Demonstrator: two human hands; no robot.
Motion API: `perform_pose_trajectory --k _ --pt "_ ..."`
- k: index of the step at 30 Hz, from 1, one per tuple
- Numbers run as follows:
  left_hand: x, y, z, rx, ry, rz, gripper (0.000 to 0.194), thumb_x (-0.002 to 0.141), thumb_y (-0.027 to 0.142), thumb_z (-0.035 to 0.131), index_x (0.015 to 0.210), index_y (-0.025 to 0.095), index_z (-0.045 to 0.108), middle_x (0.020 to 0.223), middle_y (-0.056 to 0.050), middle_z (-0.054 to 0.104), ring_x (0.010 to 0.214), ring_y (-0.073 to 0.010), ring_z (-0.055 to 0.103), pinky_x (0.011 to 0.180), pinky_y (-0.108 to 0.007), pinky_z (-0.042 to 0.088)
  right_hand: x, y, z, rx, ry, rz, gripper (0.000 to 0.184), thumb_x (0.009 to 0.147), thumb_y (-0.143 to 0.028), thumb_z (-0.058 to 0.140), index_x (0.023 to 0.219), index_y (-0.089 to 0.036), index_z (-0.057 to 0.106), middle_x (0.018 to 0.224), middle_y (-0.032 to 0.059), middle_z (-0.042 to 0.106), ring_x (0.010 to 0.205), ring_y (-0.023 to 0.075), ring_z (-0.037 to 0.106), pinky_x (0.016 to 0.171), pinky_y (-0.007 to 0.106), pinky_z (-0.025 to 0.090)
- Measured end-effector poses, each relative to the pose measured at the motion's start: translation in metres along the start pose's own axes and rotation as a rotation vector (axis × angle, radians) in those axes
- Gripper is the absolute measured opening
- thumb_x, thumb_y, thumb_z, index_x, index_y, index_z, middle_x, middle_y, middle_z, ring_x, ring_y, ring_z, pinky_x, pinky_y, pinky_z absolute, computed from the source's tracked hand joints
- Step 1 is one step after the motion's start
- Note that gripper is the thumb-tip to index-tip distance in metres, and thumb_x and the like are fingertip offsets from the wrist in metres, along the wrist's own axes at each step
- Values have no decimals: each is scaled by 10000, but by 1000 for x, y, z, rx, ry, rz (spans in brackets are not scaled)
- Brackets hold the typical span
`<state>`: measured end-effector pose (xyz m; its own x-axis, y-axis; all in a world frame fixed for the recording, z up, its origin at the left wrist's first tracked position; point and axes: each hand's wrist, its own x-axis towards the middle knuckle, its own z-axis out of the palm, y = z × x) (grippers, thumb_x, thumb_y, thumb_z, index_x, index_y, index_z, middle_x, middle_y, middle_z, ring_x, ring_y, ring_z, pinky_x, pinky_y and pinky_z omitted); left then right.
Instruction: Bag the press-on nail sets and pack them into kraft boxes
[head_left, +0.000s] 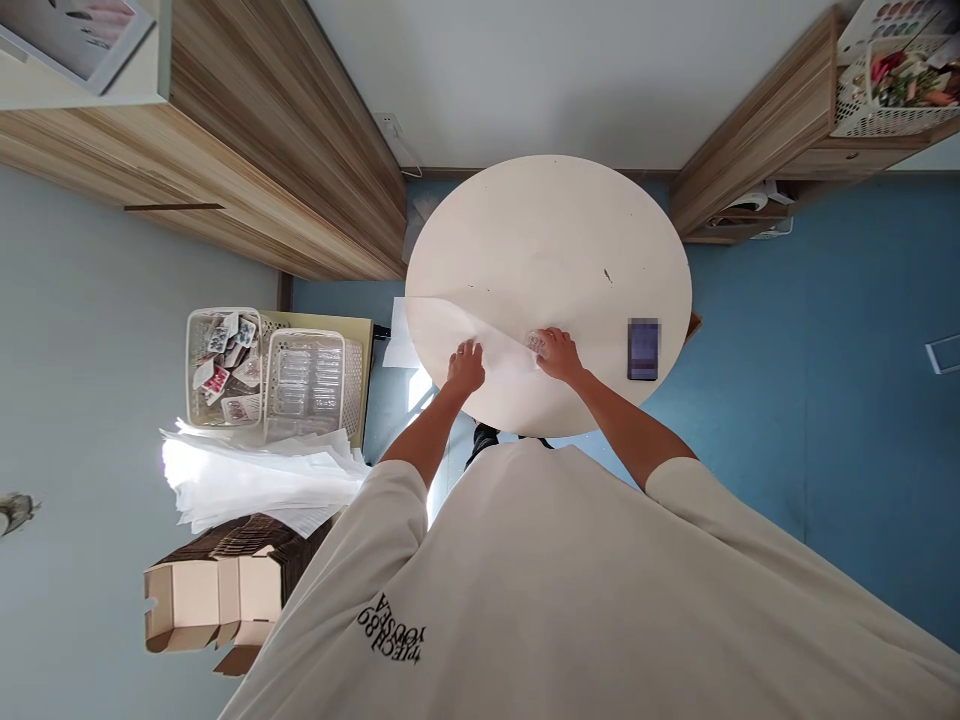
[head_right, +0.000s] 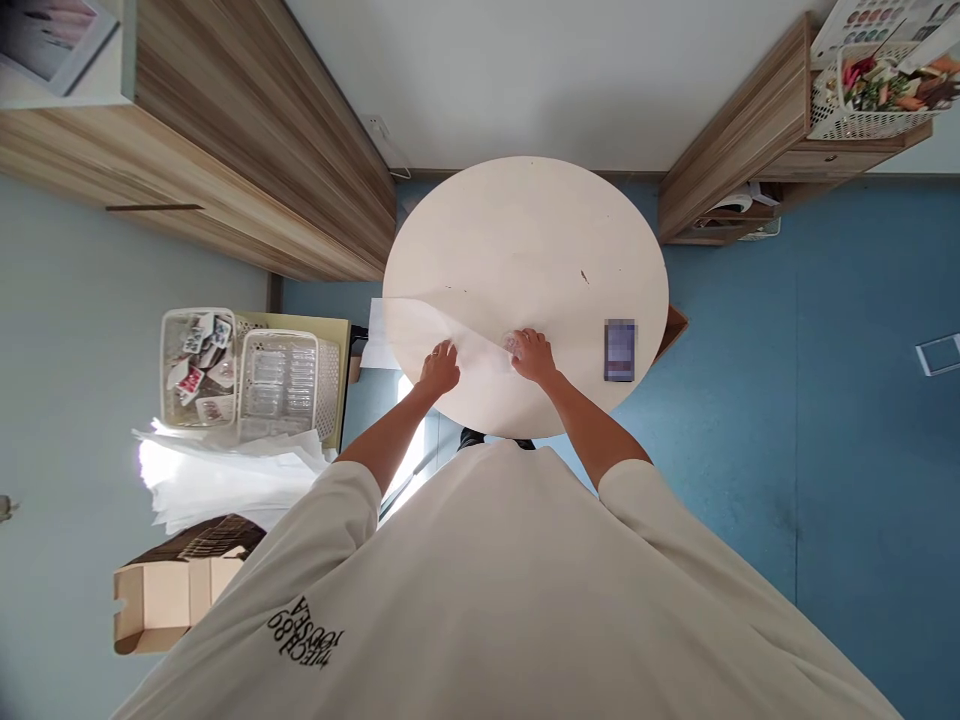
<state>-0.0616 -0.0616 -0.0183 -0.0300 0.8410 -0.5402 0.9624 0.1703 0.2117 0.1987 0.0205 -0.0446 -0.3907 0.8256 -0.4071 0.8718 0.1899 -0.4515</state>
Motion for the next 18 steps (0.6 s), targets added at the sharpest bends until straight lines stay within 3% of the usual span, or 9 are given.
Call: perform_pose_trajectory --k 3,8,12,15,18 --pt "2 0 0 9 -22 6 712 950 196 492 1656 173 406 1735 -207 344 1619 -377 303 1223 -558 391 6 0 0 84 36 110 509 991 -320 478 1484 -218 555 1530 168 519 1365 373 483 1114 513 451" --pt "8 -3 -3 3 -50 23 724 966 207 480 1681 196 366 1714 -216 374 1590 -393 350 1175 -556 451 11 0 -1 42 27 110 406 935 -373 639 1309 -213 630 1464 186 530 1302 386 512 1074 515 466" --pt "11 -4 -5 24 -93 25 740 963 202 474 1691 160 344 1719 -241 343 1578 -411 360 1155 -536 474 13 -4 -2 83 22 167 347 886 -346 696 1194 -218 600 1375 175 570 1253 359 537 1040 487 472" --pt "13 0 -10 39 -105 36 801 943 199 500 1715 188 286 1688 -255 375 1552 -433 386 1113 -559 500 11 -2 -6 233 25 220 335 865 -338 696 1149 -251 541 1218 111 635 1061 285 602 928 423 508" --pt "17 7 -21 55 -126 41 898 935 178 509 1751 251 142 1587 -271 463 1448 -435 507 1019 -543 549 2 6 -17 420 115 324 285 882 -334 636 1125 -277 500 1043 38 642 835 216 589 763 348 498"
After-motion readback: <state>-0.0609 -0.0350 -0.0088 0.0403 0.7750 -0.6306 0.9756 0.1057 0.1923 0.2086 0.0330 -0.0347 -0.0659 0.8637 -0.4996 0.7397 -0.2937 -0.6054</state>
